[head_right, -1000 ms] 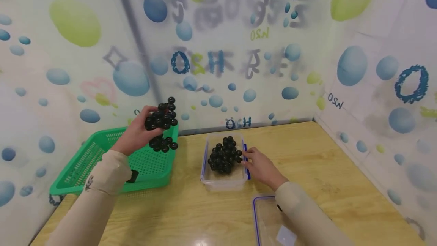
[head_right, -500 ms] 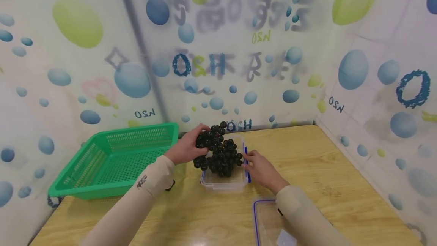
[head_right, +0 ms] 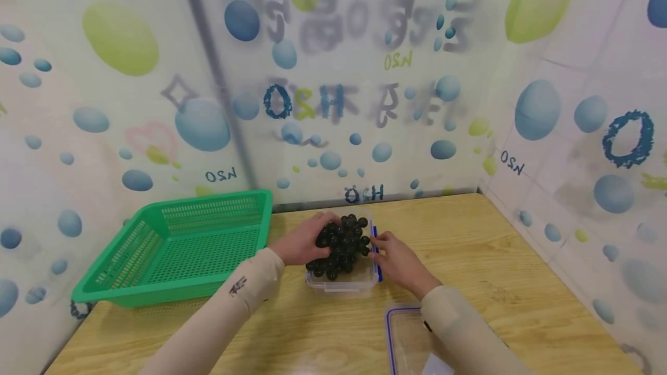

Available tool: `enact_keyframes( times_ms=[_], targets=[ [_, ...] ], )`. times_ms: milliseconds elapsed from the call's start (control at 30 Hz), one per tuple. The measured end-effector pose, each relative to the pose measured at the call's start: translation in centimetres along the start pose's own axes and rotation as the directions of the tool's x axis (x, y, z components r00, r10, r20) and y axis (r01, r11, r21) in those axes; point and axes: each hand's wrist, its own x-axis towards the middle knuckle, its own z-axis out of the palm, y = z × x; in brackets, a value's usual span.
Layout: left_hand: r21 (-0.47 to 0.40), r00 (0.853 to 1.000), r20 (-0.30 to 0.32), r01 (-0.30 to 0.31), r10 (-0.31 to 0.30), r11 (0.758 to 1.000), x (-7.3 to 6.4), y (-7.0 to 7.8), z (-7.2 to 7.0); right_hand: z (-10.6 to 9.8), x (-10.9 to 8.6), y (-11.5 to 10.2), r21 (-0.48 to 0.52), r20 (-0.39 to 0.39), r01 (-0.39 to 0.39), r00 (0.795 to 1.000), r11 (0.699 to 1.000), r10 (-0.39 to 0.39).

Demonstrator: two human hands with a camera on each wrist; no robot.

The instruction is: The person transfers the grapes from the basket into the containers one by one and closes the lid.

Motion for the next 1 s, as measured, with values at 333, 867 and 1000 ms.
enact_keyframes(
  times_ms=[333, 867, 1000],
  targets=[
    [0.141, 0.987, 0.039, -0.163, 0.159, 0.977, 0.1, -0.6, 0.9, -0.1, 0.7, -0.3, -0.042, -0.004, -0.023, 1.0, 0.999, 0.023],
    [0.2, 0.97, 0.103, -0.238, 0.221, 0.951, 0.2, 0.5, 3.6, 0.8, 0.4, -0.1, -0.016, -0.007, -0.038, 0.999, 0.999, 0.038],
    [0.259, 0.96, 0.057, -0.281, 0.275, 0.924, 0.4, 0.4, 4.3, 0.5, 0.1, 0.1, -0.008, -0.013, -0.035, 0.999, 0.999, 0.034]
  ],
)
